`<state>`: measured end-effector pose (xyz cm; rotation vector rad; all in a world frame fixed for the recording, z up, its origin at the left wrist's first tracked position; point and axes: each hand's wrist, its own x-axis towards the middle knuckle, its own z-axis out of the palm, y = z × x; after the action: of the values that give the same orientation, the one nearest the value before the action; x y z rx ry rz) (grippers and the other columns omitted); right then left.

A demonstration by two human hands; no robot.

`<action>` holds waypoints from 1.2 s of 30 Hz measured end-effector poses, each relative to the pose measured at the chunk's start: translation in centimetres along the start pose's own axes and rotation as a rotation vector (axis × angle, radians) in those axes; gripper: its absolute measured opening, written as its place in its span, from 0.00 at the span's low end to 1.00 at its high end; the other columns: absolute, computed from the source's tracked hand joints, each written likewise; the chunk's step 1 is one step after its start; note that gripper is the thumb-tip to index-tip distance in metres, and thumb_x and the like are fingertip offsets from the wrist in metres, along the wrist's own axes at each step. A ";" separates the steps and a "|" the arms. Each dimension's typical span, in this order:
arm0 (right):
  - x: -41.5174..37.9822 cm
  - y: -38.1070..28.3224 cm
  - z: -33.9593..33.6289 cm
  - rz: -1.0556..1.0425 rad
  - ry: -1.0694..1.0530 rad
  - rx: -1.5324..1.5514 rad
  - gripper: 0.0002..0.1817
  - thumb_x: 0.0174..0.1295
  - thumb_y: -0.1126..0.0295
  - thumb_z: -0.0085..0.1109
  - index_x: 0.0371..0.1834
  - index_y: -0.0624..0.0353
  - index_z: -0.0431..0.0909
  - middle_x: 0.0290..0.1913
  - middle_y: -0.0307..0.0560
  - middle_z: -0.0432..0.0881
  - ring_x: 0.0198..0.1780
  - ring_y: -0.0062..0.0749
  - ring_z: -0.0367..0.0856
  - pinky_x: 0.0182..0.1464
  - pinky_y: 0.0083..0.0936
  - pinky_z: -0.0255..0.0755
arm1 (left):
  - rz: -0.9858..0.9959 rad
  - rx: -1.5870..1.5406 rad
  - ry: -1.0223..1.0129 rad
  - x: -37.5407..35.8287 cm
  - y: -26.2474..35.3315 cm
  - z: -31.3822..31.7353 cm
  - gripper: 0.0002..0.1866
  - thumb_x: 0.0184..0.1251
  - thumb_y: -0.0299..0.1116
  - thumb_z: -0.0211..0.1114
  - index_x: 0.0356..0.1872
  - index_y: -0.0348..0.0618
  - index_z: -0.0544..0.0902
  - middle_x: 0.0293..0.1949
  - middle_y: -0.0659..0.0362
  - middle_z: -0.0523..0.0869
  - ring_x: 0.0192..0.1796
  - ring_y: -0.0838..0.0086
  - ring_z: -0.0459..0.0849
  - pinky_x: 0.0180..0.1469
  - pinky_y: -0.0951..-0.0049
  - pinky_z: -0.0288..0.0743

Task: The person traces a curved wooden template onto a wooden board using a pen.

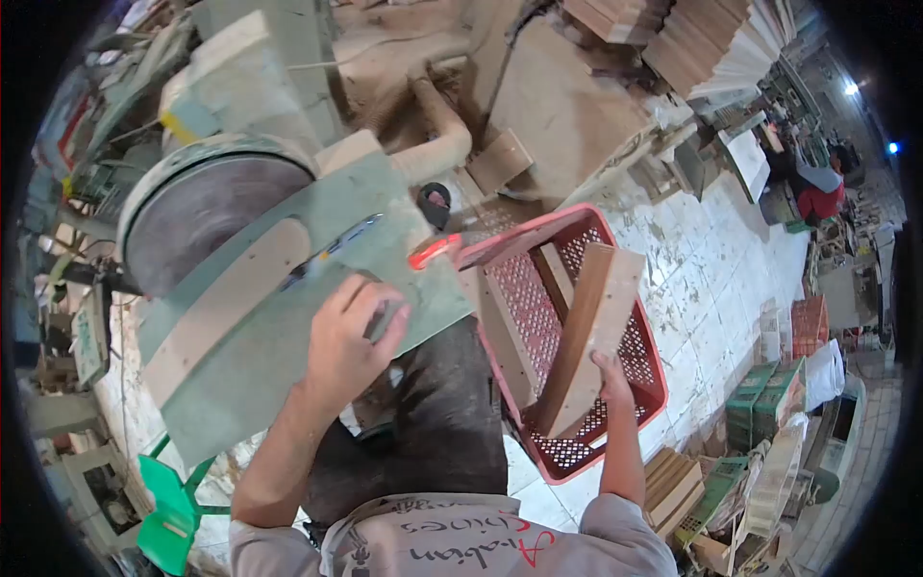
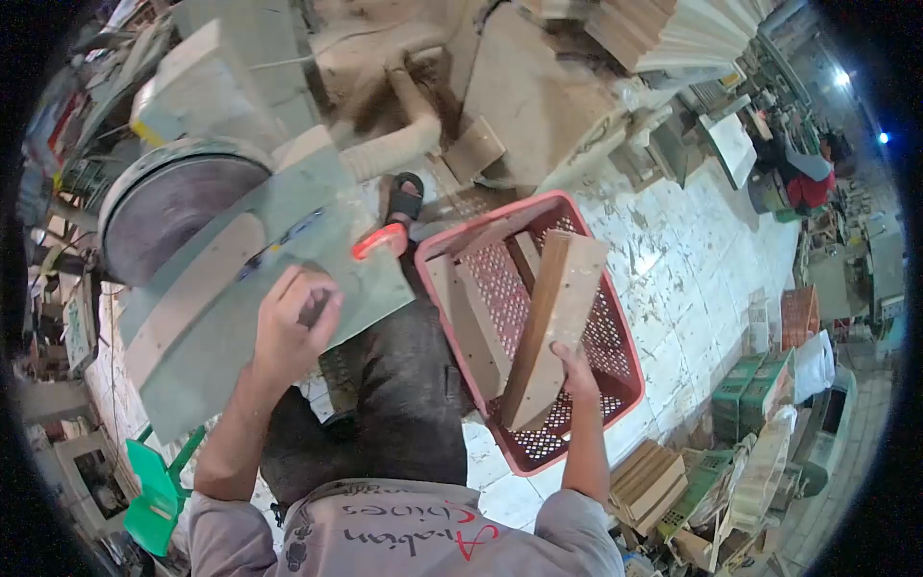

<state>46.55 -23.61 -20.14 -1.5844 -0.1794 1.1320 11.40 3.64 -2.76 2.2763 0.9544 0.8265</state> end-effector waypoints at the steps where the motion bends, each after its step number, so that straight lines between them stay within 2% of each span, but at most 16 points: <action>1: -0.5 -0.7 0.1 -0.066 -0.062 0.022 0.51 0.46 0.56 0.74 0.72 0.62 0.58 0.62 0.47 0.72 0.63 0.39 0.71 0.64 0.37 0.67 | 0.104 0.075 0.112 -0.5 -0.6 -1.1 0.09 0.55 0.26 0.71 0.35 0.44 0.80 0.31 0.57 0.79 0.35 0.62 0.82 0.37 0.65 0.74; 2: -1.6 -1.5 0.3 -0.100 -0.044 0.020 0.48 0.47 0.57 0.73 0.71 0.63 0.60 0.59 0.46 0.74 0.60 0.39 0.73 0.62 0.37 0.69 | 0.023 0.136 0.088 -1.3 -1.0 -2.7 0.10 0.56 0.28 0.70 0.39 0.43 0.81 0.37 0.56 0.80 0.44 0.59 0.80 0.47 0.62 0.73; 4: -1.9 -2.6 -0.8 -0.065 -0.063 -0.083 0.45 0.47 0.64 0.72 0.70 0.62 0.61 0.58 0.46 0.74 0.58 0.38 0.74 0.61 0.35 0.70 | 0.003 0.287 0.172 -2.4 -2.0 -6.0 0.11 0.57 0.27 0.69 0.41 0.42 0.80 0.40 0.54 0.80 0.47 0.58 0.80 0.50 0.61 0.72; 5: -3.4 -3.8 1.1 -0.231 -0.009 0.011 0.44 0.46 0.69 0.72 0.69 0.62 0.61 0.57 0.46 0.74 0.58 0.37 0.75 0.62 0.34 0.70 | -0.003 0.393 0.227 -3.0 -2.9 -7.6 0.12 0.59 0.27 0.68 0.44 0.40 0.80 0.44 0.52 0.80 0.50 0.57 0.79 0.53 0.60 0.72; 6: -4.1 -5.8 1.9 -0.309 -0.114 -0.059 0.46 0.45 0.70 0.72 0.70 0.63 0.60 0.57 0.46 0.75 0.58 0.37 0.75 0.63 0.34 0.69 | -0.064 0.432 0.199 -3.9 -4.4 -9.1 0.18 0.60 0.31 0.67 0.52 0.41 0.79 0.52 0.51 0.79 0.57 0.55 0.76 0.60 0.57 0.68; 7: -3.5 -5.5 0.3 -0.276 -0.045 -0.096 0.47 0.44 0.70 0.72 0.70 0.63 0.60 0.57 0.46 0.75 0.58 0.38 0.75 0.64 0.32 0.70 | -0.083 0.465 0.227 -4.7 -5.9 -10.3 0.18 0.60 0.31 0.67 0.52 0.41 0.79 0.52 0.51 0.79 0.57 0.55 0.76 0.60 0.57 0.68; 10: -6.1 -10.2 4.7 -0.423 -0.116 -0.204 0.50 0.42 0.68 0.75 0.71 0.64 0.58 0.57 0.48 0.75 0.57 0.39 0.76 0.60 0.31 0.73 | -0.148 0.680 0.283 -7.2 -9.0 -12.6 0.26 0.61 0.38 0.67 0.60 0.42 0.76 0.57 0.50 0.77 0.61 0.53 0.74 0.65 0.54 0.65; 12: -8.6 -13.7 8.6 -0.531 -0.123 -0.349 0.52 0.38 0.66 0.78 0.70 0.65 0.59 0.58 0.50 0.74 0.57 0.38 0.76 0.59 0.31 0.74 | -0.331 0.594 0.067 -8.3 -10.0 -13.9 0.34 0.60 0.47 0.67 0.65 0.41 0.73 0.61 0.49 0.75 0.65 0.52 0.72 0.69 0.53 0.60; 16: -12.9 -20.4 17.7 -0.703 -0.309 -0.498 0.54 0.34 0.65 0.81 0.69 0.64 0.60 0.59 0.51 0.73 0.60 0.39 0.74 0.63 0.34 0.70 | -0.391 0.500 -0.023 -9.0 -9.3 -15.7 0.36 0.57 0.50 0.68 0.65 0.42 0.73 0.62 0.49 0.75 0.65 0.53 0.71 0.69 0.54 0.59; 18: -13.0 -22.6 20.9 -0.863 -0.496 -0.740 0.55 0.34 0.61 0.82 0.69 0.65 0.60 0.60 0.51 0.73 0.62 0.38 0.72 0.66 0.35 0.65 | -0.374 0.459 -0.108 -10.2 -8.2 -16.0 0.35 0.56 0.51 0.68 0.64 0.44 0.74 0.61 0.50 0.76 0.64 0.54 0.72 0.69 0.55 0.60; 21: -13.6 -23.7 26.5 -1.034 -0.555 -0.819 0.54 0.34 0.60 0.81 0.68 0.66 0.62 0.59 0.53 0.74 0.62 0.42 0.72 0.67 0.36 0.63 | -0.285 0.432 -0.015 -12.7 -8.6 -15.4 0.34 0.57 0.52 0.68 0.63 0.44 0.75 0.60 0.51 0.76 0.64 0.55 0.73 0.69 0.56 0.60; 22: -13.7 -24.2 28.5 -1.047 -0.559 -0.814 0.54 0.34 0.60 0.81 0.68 0.66 0.62 0.59 0.53 0.74 0.62 0.42 0.72 0.67 0.36 0.63 | -0.219 0.478 0.081 -13.5 -8.6 -14.8 0.30 0.57 0.49 0.66 0.59 0.46 0.77 0.57 0.55 0.78 0.63 0.62 0.74 0.65 0.56 0.63; 24: -13.6 -24.9 32.9 -1.310 -0.538 -1.155 0.53 0.35 0.56 0.80 0.66 0.66 0.63 0.59 0.57 0.74 0.62 0.50 0.73 0.66 0.39 0.64 | -0.174 0.478 0.128 -14.3 -9.3 -13.9 0.29 0.57 0.49 0.65 0.59 0.45 0.77 0.58 0.55 0.78 0.62 0.62 0.74 0.65 0.56 0.63; 26: -13.4 -24.8 37.5 -1.418 -0.548 -1.271 0.52 0.34 0.52 0.80 0.64 0.66 0.65 0.59 0.60 0.73 0.62 0.55 0.71 0.65 0.43 0.63 | -0.103 0.469 0.195 -14.9 -9.5 -13.5 0.29 0.56 0.47 0.66 0.57 0.43 0.77 0.58 0.54 0.79 0.63 0.63 0.75 0.65 0.57 0.63; 29: -11.2 -23.0 43.2 -1.539 -0.565 -1.394 0.53 0.36 0.48 0.78 0.65 0.65 0.64 0.61 0.59 0.72 0.64 0.53 0.69 0.64 0.44 0.61 | -0.079 0.446 0.188 -15.2 -9.3 -13.7 0.28 0.55 0.47 0.67 0.56 0.43 0.78 0.57 0.54 0.80 0.63 0.64 0.74 0.66 0.58 0.63; 36: -10.3 -17.9 50.8 -1.433 -0.702 -1.531 0.54 0.35 0.45 0.77 0.66 0.60 0.63 0.60 0.56 0.71 0.64 0.52 0.68 0.62 0.51 0.60 | 0.055 0.481 0.278 -15.6 -8.4 -14.0 0.22 0.54 0.44 0.70 0.48 0.45 0.83 0.51 0.59 0.82 0.56 0.66 0.78 0.62 0.62 0.66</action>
<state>11.77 10.73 4.70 -1.3871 -2.6108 0.1039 -10.90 0.17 -4.10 2.6444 1.3388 1.0476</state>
